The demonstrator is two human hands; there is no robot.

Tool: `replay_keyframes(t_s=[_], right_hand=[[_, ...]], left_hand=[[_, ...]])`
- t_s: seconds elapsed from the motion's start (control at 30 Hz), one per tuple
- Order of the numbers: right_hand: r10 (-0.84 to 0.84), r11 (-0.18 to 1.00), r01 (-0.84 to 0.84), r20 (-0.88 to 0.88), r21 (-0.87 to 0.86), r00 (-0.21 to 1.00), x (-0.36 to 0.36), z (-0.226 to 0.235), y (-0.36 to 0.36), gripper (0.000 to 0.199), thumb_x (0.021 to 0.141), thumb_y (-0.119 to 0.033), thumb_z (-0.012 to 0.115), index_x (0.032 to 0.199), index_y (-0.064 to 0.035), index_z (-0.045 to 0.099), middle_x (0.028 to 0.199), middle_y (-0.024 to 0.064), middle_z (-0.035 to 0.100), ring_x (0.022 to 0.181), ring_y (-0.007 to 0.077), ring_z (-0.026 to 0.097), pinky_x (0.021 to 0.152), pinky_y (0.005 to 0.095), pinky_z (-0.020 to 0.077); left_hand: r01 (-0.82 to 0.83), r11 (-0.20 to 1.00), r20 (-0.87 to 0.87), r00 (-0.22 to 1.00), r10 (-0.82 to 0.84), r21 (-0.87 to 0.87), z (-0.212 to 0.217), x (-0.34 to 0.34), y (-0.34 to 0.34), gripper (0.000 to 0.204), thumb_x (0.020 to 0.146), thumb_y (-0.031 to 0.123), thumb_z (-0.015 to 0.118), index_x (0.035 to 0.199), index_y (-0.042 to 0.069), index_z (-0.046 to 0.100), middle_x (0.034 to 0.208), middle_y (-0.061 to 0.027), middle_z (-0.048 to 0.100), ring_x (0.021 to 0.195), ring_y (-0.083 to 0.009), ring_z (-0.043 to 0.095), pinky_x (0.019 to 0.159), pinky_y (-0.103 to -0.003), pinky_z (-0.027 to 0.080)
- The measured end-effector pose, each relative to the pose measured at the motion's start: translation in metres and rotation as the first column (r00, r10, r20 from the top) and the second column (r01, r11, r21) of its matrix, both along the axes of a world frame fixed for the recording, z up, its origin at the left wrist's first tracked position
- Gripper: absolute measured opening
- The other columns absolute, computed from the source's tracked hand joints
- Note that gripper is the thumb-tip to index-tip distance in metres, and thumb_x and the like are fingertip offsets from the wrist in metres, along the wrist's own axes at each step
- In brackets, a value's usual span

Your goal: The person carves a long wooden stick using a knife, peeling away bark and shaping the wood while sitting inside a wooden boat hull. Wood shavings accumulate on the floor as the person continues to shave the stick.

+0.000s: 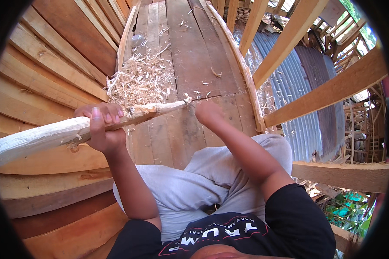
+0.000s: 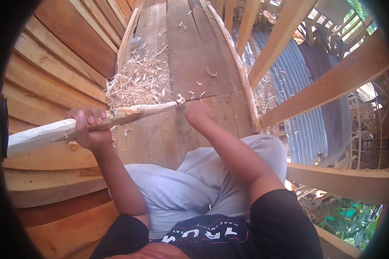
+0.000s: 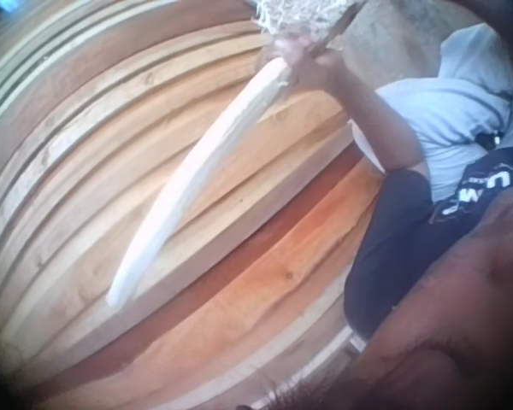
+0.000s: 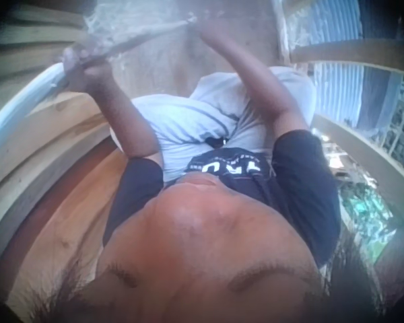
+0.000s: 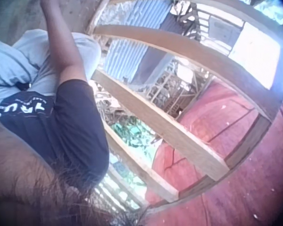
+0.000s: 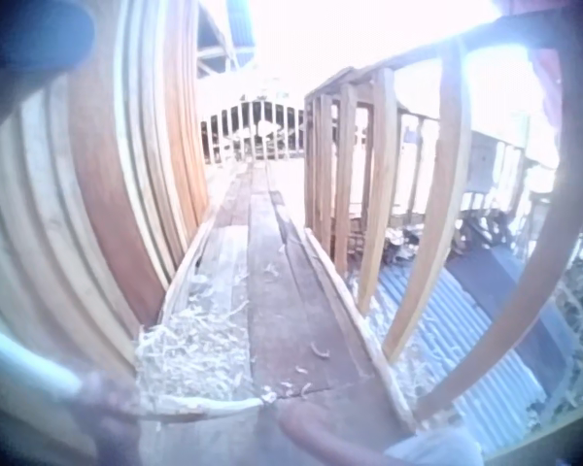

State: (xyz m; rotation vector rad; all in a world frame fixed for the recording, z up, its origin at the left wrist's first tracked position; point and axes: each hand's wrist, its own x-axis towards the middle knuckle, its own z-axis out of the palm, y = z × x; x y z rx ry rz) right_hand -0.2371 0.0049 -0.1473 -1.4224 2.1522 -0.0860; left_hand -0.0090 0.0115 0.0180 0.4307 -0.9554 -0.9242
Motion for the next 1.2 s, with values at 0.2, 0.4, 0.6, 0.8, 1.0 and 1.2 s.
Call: replay_keyframes(t_s=[0.2, 0.4, 0.6, 0.8, 1.0, 1.2], right_hand=[[0.125, 0.991, -0.121, -0.065, 0.061, 0.99, -0.025, -0.037, -0.031, 0.036, 0.092, -0.02, 0.041, 0.107, -0.0005, 0.067, 0.115, 0.0217, 0.064, 0.107, 0.0363, 0.062, 0.089, 0.045, 0.0497], [-0.052, 0.999, 0.051, 0.018, 0.01, 0.999, -0.015, -0.018, -0.023, 0.047, 0.097, -0.034, 0.037, 0.107, 0.0014, 0.066, 0.112, 0.0242, 0.064, 0.108, 0.0384, 0.06, 0.092, 0.0472, 0.0469], [-0.052, 0.994, 0.063, 0.12, -0.085, 0.991, -0.024, 0.011, -0.026, 0.042, 0.093, -0.033, 0.049, 0.101, 0.0045, 0.066, 0.104, 0.0251, 0.066, 0.101, 0.0383, 0.063, 0.085, 0.0463, 0.0498], [-0.19, 0.893, 0.264, 0.227, -0.364, 0.955, -0.06, -0.03, -0.047, 0.026, 0.086, -0.018, 0.062, 0.093, 0.0068, 0.063, 0.096, 0.0302, 0.064, 0.096, 0.042, 0.063, 0.081, 0.0473, 0.0487], [-0.451, 0.775, 0.463, 0.139, -0.429, 0.882, -0.103, -0.071, -0.049, 0.034, 0.082, -0.016, 0.062, 0.108, 0.0056, 0.057, 0.099, 0.0286, 0.064, 0.096, 0.0421, 0.063, 0.084, 0.0466, 0.0489], [-0.439, 0.839, 0.411, 0.003, -0.356, 0.899, -0.091, -0.044, -0.068, 0.037, 0.083, -0.022, 0.061, 0.116, -0.006, 0.057, 0.11, 0.0203, 0.065, 0.103, 0.038, 0.062, 0.089, 0.045, 0.0497]], left_hand=[[0.126, 0.988, 0.084, 0.989, -0.118, -0.089, 0.003, -0.007, -0.002, 0.012, 0.083, 0.004, 0.054, 0.086, 0.011, 0.044, 0.06, -0.0034, 0.046, 0.049, -0.0139, 0.043, 0.051, -0.034, 0.044], [0.075, 0.997, -0.008, 0.997, -0.075, -0.006, -0.001, 0.013, -0.01, 0.01, 0.084, 0.008, 0.054, 0.083, 0.012, 0.045, 0.06, -0.0029, 0.045, 0.051, -0.0139, 0.044, 0.055, -0.034, 0.044], [0.197, 0.975, 0.059, 0.98, -0.191, -0.106, -0.005, 0.039, -0.017, 0.009, 0.082, 0.01, 0.054, 0.083, 0.012, 0.045, 0.061, -0.0027, 0.044, 0.053, -0.0141, 0.044, 0.057, -0.033, 0.043], [0.274, 0.926, 0.182, 0.956, -0.232, -0.258, 0.009, 0.058, -0.01, 0.009, 0.081, 0.01, 0.053, 0.082, 0.011, 0.043, 0.063, -0.0032, 0.044, 0.055, -0.014, 0.043, 0.057, -0.033, 0.042], [0.238, 0.935, 0.201, 0.961, -0.188, -0.262, 0.02, 0.068, -0.001, 0.009, 0.082, 0.011, 0.053, 0.083, 0.011, 0.044, 0.064, -0.002, 0.044, 0.057, -0.0135, 0.044, 0.06, -0.032, 0.041], [0.232, 0.943, 0.178, 0.965, -0.192, -0.239, 0.018, 0.081, -0.001, 0.007, 0.083, 0.011, 0.052, 0.084, 0.011, 0.045, 0.065, -0.0014, 0.044, 0.057, -0.0125, 0.043, 0.06, -0.031, 0.039]])
